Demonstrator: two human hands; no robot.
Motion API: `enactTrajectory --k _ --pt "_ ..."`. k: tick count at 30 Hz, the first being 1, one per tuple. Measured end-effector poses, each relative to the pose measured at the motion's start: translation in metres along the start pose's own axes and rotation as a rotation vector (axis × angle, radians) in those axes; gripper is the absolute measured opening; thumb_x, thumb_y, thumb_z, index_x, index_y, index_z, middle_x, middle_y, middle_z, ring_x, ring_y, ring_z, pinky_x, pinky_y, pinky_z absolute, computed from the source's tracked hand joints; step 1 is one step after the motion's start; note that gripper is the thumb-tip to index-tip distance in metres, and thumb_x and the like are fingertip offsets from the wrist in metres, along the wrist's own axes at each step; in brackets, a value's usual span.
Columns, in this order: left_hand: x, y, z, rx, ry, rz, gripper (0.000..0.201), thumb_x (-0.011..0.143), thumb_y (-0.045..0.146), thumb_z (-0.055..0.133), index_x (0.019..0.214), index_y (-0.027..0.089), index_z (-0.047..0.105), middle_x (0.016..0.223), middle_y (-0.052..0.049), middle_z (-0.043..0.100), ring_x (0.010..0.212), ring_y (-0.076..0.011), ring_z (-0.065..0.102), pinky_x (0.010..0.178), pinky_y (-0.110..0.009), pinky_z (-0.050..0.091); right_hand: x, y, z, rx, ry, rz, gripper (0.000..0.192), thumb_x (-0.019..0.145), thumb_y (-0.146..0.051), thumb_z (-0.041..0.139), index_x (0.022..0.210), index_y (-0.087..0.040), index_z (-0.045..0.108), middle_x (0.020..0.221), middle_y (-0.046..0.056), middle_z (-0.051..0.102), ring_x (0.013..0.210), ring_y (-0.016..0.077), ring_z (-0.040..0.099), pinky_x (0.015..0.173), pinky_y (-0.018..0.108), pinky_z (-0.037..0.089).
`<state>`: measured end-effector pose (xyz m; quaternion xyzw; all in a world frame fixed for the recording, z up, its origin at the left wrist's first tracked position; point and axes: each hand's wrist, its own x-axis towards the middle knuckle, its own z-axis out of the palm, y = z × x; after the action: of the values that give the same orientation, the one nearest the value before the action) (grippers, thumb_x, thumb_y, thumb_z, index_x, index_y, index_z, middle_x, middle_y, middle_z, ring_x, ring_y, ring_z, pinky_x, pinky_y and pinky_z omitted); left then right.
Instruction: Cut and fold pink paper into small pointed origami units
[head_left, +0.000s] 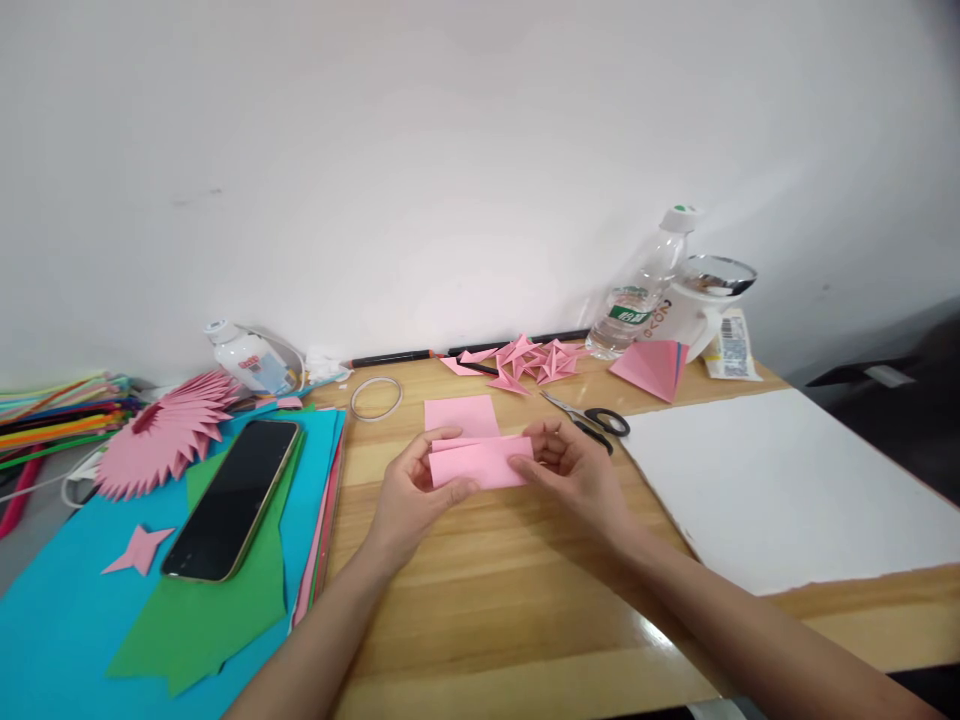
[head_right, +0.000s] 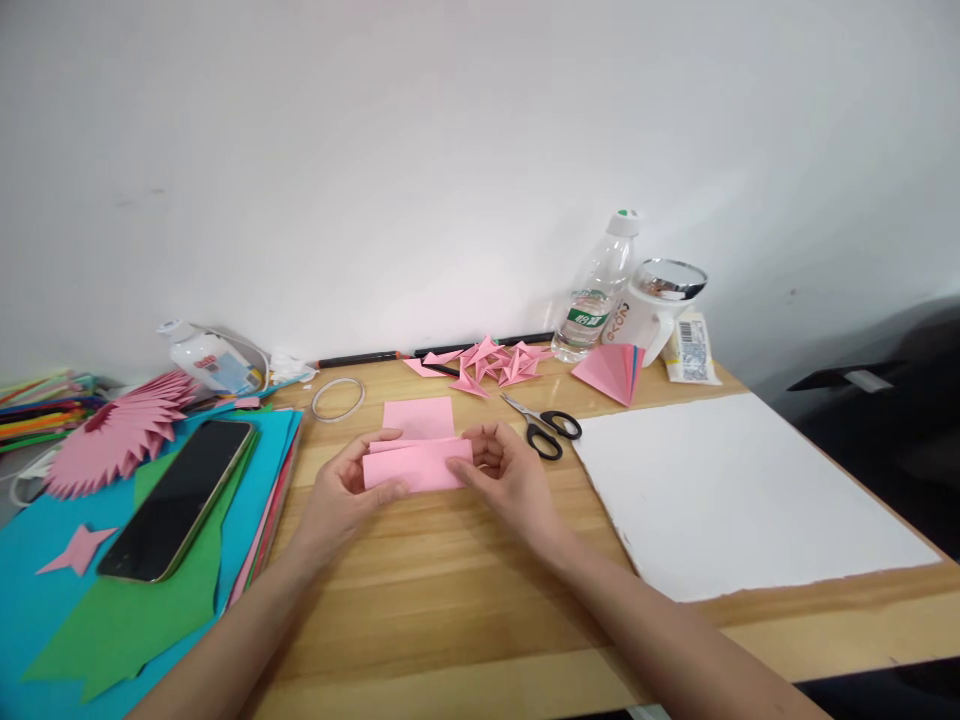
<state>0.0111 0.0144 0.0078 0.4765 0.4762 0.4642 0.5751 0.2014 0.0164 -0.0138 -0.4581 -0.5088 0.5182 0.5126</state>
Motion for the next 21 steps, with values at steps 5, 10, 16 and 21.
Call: enactTrajectory --k 5,10,16,21 --pt "0.0008 -0.0036 -0.0002 -0.016 0.0 0.003 0.035 0.064 0.028 0.077 0.094 0.013 0.065 0.089 -0.007 0.07 0.075 -0.0161 0.063 0.069 -0.024 0.049 -0.0003 0.0024 -0.0008 -0.073 -0.001 -0.014 0.037 0.072 -0.042 0.07 0.098 -0.02 0.058 0.069 -0.001 0.055 0.062 0.0143 0.053 0.054 0.025 0.041" --pt "0.0008 -0.0055 -0.0005 0.004 0.027 0.009 0.025 0.069 0.032 0.073 0.084 0.013 0.069 0.08 -0.005 0.071 0.07 -0.0156 0.062 0.07 -0.027 0.049 -0.0015 0.0012 0.0003 -0.064 -0.032 0.013 0.033 0.072 -0.045 0.069 0.09 -0.019 0.061 0.075 0.002 0.06 0.065 0.0163 0.055 0.057 0.027 0.043" --pt "-0.0001 -0.0072 -0.0006 0.012 0.086 -0.02 0.023 0.067 0.034 0.074 0.073 0.013 0.068 0.069 -0.003 0.068 0.062 -0.0141 0.059 0.063 -0.026 0.048 -0.0025 -0.0003 0.0018 -0.054 -0.05 0.03 0.033 0.072 -0.044 0.069 0.089 -0.018 0.062 0.072 0.001 0.06 0.063 0.015 0.054 0.054 0.025 0.041" --pt "-0.0007 -0.0079 0.0002 -0.025 0.091 -0.034 0.024 0.068 0.033 0.074 0.08 0.012 0.071 0.071 -0.004 0.07 0.063 -0.0149 0.061 0.061 -0.025 0.048 -0.0033 0.0015 0.0019 -0.05 -0.059 0.018 0.028 0.074 -0.041 0.068 0.09 -0.018 0.063 0.075 0.002 0.062 0.065 0.015 0.056 0.055 0.025 0.042"
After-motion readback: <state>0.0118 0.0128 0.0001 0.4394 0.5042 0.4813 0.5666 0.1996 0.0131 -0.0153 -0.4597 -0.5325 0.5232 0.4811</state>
